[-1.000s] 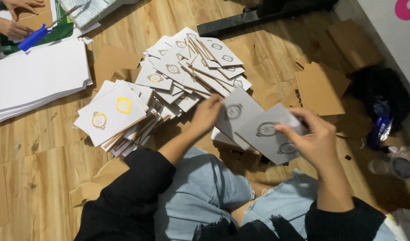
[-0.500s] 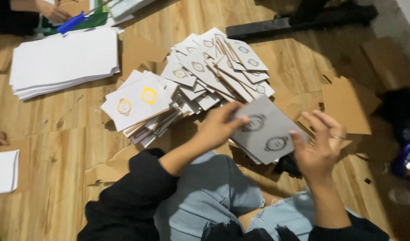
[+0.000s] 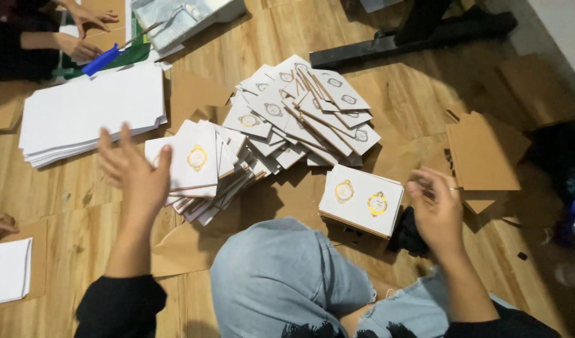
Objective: Sorting printed invitation cards and inserting them into brown envelopes while sitting on the floor.
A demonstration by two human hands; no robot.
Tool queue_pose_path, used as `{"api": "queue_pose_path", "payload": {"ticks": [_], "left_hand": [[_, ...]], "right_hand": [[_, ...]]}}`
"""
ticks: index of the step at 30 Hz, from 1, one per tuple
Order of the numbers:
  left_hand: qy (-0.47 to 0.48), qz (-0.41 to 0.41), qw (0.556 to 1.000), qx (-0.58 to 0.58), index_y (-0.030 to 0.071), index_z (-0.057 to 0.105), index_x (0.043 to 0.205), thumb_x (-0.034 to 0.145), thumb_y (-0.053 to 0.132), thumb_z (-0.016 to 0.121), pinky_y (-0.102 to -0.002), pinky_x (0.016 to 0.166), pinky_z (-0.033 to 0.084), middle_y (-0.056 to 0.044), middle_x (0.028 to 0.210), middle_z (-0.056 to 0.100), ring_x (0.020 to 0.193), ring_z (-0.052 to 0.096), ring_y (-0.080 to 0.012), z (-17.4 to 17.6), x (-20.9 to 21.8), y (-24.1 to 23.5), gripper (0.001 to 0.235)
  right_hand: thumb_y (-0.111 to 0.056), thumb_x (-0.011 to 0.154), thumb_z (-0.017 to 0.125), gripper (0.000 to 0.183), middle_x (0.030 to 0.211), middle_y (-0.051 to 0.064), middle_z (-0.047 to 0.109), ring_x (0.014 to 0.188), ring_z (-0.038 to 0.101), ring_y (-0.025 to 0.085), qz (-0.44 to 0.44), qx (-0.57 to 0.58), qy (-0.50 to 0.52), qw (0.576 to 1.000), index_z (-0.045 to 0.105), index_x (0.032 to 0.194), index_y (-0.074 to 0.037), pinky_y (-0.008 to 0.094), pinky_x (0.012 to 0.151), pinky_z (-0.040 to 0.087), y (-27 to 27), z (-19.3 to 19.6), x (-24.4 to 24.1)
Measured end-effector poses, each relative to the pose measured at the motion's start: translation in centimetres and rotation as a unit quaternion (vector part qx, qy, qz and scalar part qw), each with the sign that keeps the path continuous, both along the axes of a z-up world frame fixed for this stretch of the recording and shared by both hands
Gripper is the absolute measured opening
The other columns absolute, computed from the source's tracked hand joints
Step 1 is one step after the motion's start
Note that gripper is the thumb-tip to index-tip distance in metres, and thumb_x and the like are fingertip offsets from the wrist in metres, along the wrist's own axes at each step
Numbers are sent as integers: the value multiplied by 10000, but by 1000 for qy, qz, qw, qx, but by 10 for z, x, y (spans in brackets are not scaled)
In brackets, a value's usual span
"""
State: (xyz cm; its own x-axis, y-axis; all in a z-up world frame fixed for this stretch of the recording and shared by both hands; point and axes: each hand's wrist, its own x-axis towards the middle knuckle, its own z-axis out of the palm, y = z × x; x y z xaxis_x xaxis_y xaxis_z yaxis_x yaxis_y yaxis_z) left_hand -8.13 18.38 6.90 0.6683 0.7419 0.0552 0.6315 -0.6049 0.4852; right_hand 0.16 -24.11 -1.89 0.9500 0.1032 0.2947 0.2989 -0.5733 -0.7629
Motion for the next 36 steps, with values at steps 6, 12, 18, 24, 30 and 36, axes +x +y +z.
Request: {"api": "queue_pose_path", "payload": {"ticks": [6, 12, 18, 24, 30, 36], "left_hand": [[-186, -258, 946, 58, -18, 303, 1394, 792, 77, 744, -673, 987, 152, -339, 1317, 285, 1248, 139, -565, -32, 102, -97, 752], [-132, -392, 844, 342, 74, 538, 1193, 730, 250, 726, -468, 903, 422, -186, 1262, 470, 1202, 430, -407, -172, 237, -135, 530], [-128, -472, 743, 457, 130, 542, 1195, 820, 156, 560, -432, 712, 522, -126, 1228, 547, 1093, 533, -402, -237, 314, -124, 377], [3, -697, 545, 466, 262, 238, 1453, 882, 168, 514, -404, 898, 434, -92, 1353, 417, 1242, 397, -350, -217, 330, -120, 641], [-53, -679, 552, 482, 256, 281, 1441, 885, 249, 550, -361, 696, 493, -114, 1200, 515, 959, 534, -270, -239, 332, -133, 618], [-116, -593, 635, 482, 255, 415, 1326, 833, 382, 613, -377, 600, 479, -64, 1057, 566, 779, 571, -265, -255, 342, -161, 546]], "right_hand": [[-272, 847, 678, 282, 1075, 137, 593, 1009, 607, 359, 15, -45, 85, 995, 659, 1074, -106, 442, 861, 503, 14, -41, -4], [-387, 792, 652, 488, 1317, 165, 449, 1244, 425, 390, 176, -339, 113, 917, 567, 1213, -155, 490, 936, 456, 20, -75, -19], [-445, 816, 662, 657, 1435, 274, 239, 1319, 215, 449, 241, -357, 124, 894, 416, 1323, -105, 539, 1026, 283, 21, -75, -22], [-459, 818, 652, 626, 1403, 286, 288, 1300, 249, 463, 243, -366, 140, 887, 445, 1285, -98, 556, 980, 336, 28, -67, -20], [-459, 804, 652, 573, 1360, 275, 351, 1256, 315, 463, 232, -373, 101, 893, 476, 1226, -114, 544, 947, 367, 27, -72, -23], [-479, 771, 661, 545, 1286, 262, 436, 1201, 389, 451, 202, -383, 48, 900, 511, 1150, -118, 529, 941, 382, 32, -75, -23]]}}
